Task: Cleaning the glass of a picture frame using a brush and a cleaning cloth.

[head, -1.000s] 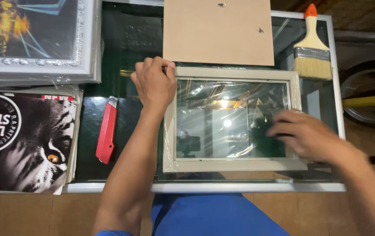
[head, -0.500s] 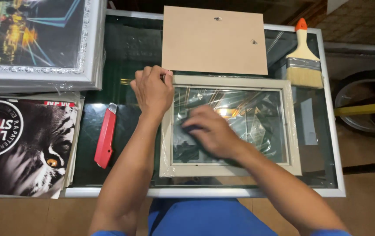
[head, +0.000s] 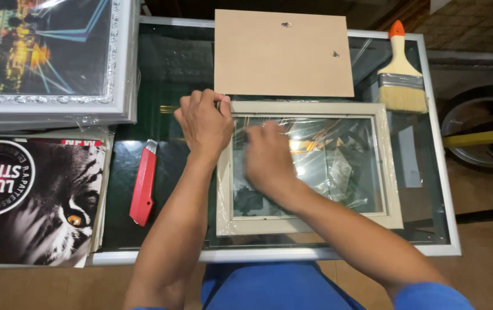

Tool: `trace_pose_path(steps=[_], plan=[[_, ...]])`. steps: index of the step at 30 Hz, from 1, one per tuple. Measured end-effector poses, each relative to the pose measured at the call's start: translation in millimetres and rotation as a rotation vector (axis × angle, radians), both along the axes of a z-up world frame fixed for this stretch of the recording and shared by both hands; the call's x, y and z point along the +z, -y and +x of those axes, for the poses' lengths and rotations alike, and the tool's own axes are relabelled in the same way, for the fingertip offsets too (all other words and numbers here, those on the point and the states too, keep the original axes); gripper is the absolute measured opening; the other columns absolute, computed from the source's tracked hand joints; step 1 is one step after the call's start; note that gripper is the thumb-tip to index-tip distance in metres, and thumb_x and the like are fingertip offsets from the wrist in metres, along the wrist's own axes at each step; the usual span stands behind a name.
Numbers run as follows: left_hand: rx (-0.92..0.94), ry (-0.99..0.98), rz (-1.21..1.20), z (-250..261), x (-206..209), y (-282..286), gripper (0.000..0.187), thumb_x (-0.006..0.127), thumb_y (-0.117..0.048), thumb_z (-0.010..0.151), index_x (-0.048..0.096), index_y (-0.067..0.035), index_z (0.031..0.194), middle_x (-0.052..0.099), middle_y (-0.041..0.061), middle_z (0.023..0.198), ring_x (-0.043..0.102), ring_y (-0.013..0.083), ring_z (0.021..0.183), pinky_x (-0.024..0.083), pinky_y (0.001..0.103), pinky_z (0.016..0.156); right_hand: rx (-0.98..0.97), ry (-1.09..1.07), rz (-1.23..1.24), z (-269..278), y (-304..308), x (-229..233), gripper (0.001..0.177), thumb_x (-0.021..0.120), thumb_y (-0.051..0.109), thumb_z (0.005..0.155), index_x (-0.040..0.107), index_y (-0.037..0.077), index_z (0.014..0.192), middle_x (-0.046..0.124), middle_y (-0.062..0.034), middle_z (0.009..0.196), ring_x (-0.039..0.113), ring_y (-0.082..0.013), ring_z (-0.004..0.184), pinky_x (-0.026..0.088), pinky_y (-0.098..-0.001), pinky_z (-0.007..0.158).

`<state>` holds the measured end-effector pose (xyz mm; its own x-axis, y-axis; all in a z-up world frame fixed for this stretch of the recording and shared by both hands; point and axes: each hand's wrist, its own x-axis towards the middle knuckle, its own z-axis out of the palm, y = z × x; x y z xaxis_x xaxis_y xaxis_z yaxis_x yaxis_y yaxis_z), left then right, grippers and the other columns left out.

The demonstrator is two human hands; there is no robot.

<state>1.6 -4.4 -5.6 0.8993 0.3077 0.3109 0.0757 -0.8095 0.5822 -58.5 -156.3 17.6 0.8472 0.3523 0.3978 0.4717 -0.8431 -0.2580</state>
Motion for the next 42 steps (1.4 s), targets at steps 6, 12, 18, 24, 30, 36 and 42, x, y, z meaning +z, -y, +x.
trace_pose_path(steps=[6, 12, 18, 24, 30, 36, 42], plan=[[-0.001, -0.004, -0.016, -2.5, 4.3, 1.4, 0.015, 0.069, -0.036, 0.092, 0.065, -0.022, 0.09, 0.057, -0.002, 0.089, 0.057, 0.0245, 0.105, 0.043, 0.045, 0.093, 0.099, -0.324, 0.695, -0.4, 55.6, 13.0, 0.029, 0.065, 0.018, 0.098, 0.066, 0.005, 0.124, 0.064, -0.0201, 0.112, 0.064, -0.0436, 0.112, 0.048, -0.0468, 0.1], [0.006, -0.001, -0.016, -2.2, 5.7, 2.9, 0.016, 0.069, -0.037, 0.092, 0.065, -0.022, 0.09, 0.058, 0.001, 0.09, 0.057, 0.027, 0.106, 0.042, 0.047, 0.095, -0.489, -0.195, -0.061, 15.5, 227.5, -22.6, 0.035, 0.076, 0.026, 0.098, 0.067, 0.008, 0.126, 0.058, -0.0171, 0.115, 0.065, -0.0464, 0.103, 0.053, -0.0563, 0.087], [0.002, 0.028, -0.022, -1.0, 2.7, 0.8, 0.015, 0.07, -0.037, 0.09, 0.065, -0.022, 0.088, 0.058, -0.001, 0.089, 0.057, 0.0257, 0.104, 0.042, 0.045, 0.094, -0.021, -0.076, 0.027, 20.3, 50.1, 0.7, 0.03, 0.074, 0.01, 0.087, 0.065, 0.002, 0.114, 0.059, -0.0187, 0.101, 0.061, -0.0463, 0.095, 0.05, -0.0544, 0.083], [-0.002, 0.028, -0.008, 2.5, -6.2, -2.7, 0.016, 0.07, -0.041, 0.09, 0.067, -0.026, 0.089, 0.059, -0.003, 0.089, 0.056, 0.0235, 0.103, 0.042, 0.044, 0.093, 0.303, -0.014, -0.015, 58.5, 6.9, -10.2, 0.028, 0.073, 0.023, 0.088, 0.065, 0.013, 0.113, 0.055, -0.0094, 0.105, 0.061, -0.0401, 0.098, 0.052, -0.0494, 0.084], [-0.005, -0.024, -0.032, 0.2, 0.6, -2.0, 0.013, 0.071, -0.037, 0.091, 0.067, -0.025, 0.09, 0.059, -0.004, 0.091, 0.056, 0.0222, 0.106, 0.042, 0.043, 0.096, 0.711, -0.284, -0.19, -35.7, 35.0, 43.5, 0.018, 0.061, 0.016, 0.09, 0.069, 0.01, 0.104, 0.061, -0.014, 0.101, 0.061, -0.0365, 0.083, 0.05, -0.044, 0.074], [-0.006, -0.027, -0.043, -1.5, 3.6, -0.9, 0.014, 0.07, -0.037, 0.093, 0.067, -0.023, 0.09, 0.059, -0.003, 0.089, 0.056, 0.0226, 0.105, 0.042, 0.043, 0.094, 0.704, -0.506, 0.143, -3.3, 37.0, 77.5, 0.017, 0.065, 0.014, 0.093, 0.067, 0.004, 0.106, 0.062, -0.0201, 0.095, 0.06, -0.0469, 0.096, 0.05, -0.0536, 0.084], [-0.021, -0.019, -0.004, -0.7, -0.4, -2.1, 0.012, 0.073, -0.038, 0.091, 0.068, -0.026, 0.091, 0.059, -0.004, 0.091, 0.056, 0.0222, 0.106, 0.041, 0.042, 0.095, 0.161, 0.078, -0.118, 51.4, -6.9, -8.1, 0.018, 0.068, 0.028, 0.088, 0.065, 0.015, 0.101, 0.05, -0.0071, 0.099, 0.062, -0.0353, 0.087, 0.053, -0.0463, 0.072]])
